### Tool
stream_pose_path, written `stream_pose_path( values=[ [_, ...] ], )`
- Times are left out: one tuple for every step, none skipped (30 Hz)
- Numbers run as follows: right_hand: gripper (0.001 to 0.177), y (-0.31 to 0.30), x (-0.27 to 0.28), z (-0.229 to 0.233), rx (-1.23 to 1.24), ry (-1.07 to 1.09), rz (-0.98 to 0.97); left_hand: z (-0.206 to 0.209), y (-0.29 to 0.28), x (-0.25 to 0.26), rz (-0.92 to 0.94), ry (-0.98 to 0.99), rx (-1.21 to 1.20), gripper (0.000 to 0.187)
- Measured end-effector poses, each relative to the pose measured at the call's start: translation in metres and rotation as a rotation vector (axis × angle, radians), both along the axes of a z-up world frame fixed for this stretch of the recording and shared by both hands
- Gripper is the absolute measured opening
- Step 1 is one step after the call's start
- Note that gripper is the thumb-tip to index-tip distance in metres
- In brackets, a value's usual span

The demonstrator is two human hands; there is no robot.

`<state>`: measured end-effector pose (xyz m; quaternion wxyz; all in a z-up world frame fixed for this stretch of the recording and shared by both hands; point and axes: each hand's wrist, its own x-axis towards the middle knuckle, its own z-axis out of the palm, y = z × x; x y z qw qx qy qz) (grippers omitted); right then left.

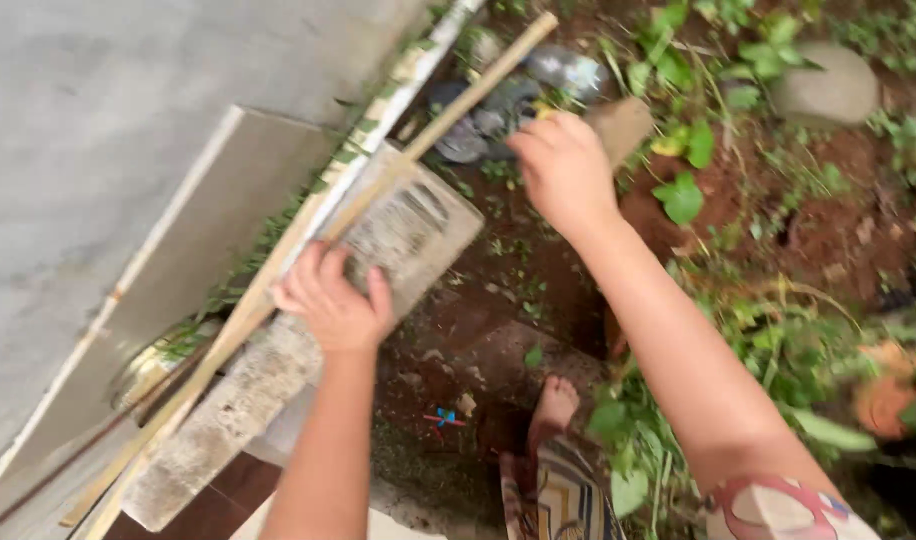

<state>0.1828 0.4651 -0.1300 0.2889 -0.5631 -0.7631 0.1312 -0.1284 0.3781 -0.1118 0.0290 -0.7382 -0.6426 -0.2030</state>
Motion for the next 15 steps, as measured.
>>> stream_pose_path(
  values=[
    [0.027,0.030,-0.016,-0.018,0.047,-0.038,0.072,0.001,0.005,0.001,-0.019,0.005,-0.010,0.042],
    [0.027,0.054,-0.032,-0.032,0.052,-0.030,0.083,0.002,0.007,0.000,-0.007,0.012,-0.005,0.042],
    [0.027,0.074,-0.047,-0.047,0.022,-0.100,0.115,0.003,0.006,0.000,-0.010,-0.016,-0.019,0.042],
    [0.027,0.093,-0.062,-0.062,-0.007,-0.170,0.147,0.005,0.005,0.001,-0.013,-0.044,-0.033,0.043],
    [0.027,0.111,-0.072,-0.079,-0.001,-0.165,0.153,0.001,0.006,0.000,-0.007,-0.039,-0.028,0.043],
    [0.029,0.129,-0.083,-0.096,0.020,-0.251,0.146,-0.003,0.006,-0.002,0.000,-0.046,-0.048,0.042],
    [0.031,0.144,-0.095,-0.113,0.038,-0.334,0.140,-0.006,0.004,-0.003,0.009,-0.051,-0.072,0.042],
    [0.031,0.156,-0.104,-0.122,0.041,-0.327,0.148,-0.006,0.007,-0.004,0.018,-0.043,-0.070,0.042],
    [0.031,0.164,-0.113,-0.130,0.071,-0.389,0.140,-0.006,0.006,-0.004,0.020,-0.046,-0.091,0.042],
    [0.031,0.172,-0.122,-0.139,0.101,-0.452,0.132,-0.006,0.004,-0.004,0.022,-0.049,-0.113,0.041],
    [0.031,0.174,-0.127,-0.148,0.097,-0.446,0.140,-0.004,0.006,-0.004,0.029,-0.045,-0.118,0.041],
    [0.027,0.176,-0.132,-0.157,0.057,-0.506,0.158,-0.002,0.006,-0.004,0.024,-0.056,-0.136,0.041],
    [0.024,0.178,-0.136,-0.164,0.019,-0.570,0.175,0.000,0.007,-0.003,0.018,-0.071,-0.151,0.040],
    [0.024,0.178,-0.134,-0.163,0.017,-0.568,0.182,0.001,0.010,-0.004,0.024,-0.070,-0.154,0.040],
    [0.021,0.177,-0.134,-0.160,-0.016,-0.617,0.212,0.002,0.010,-0.004,0.020,-0.079,-0.153,0.039]
  ],
)
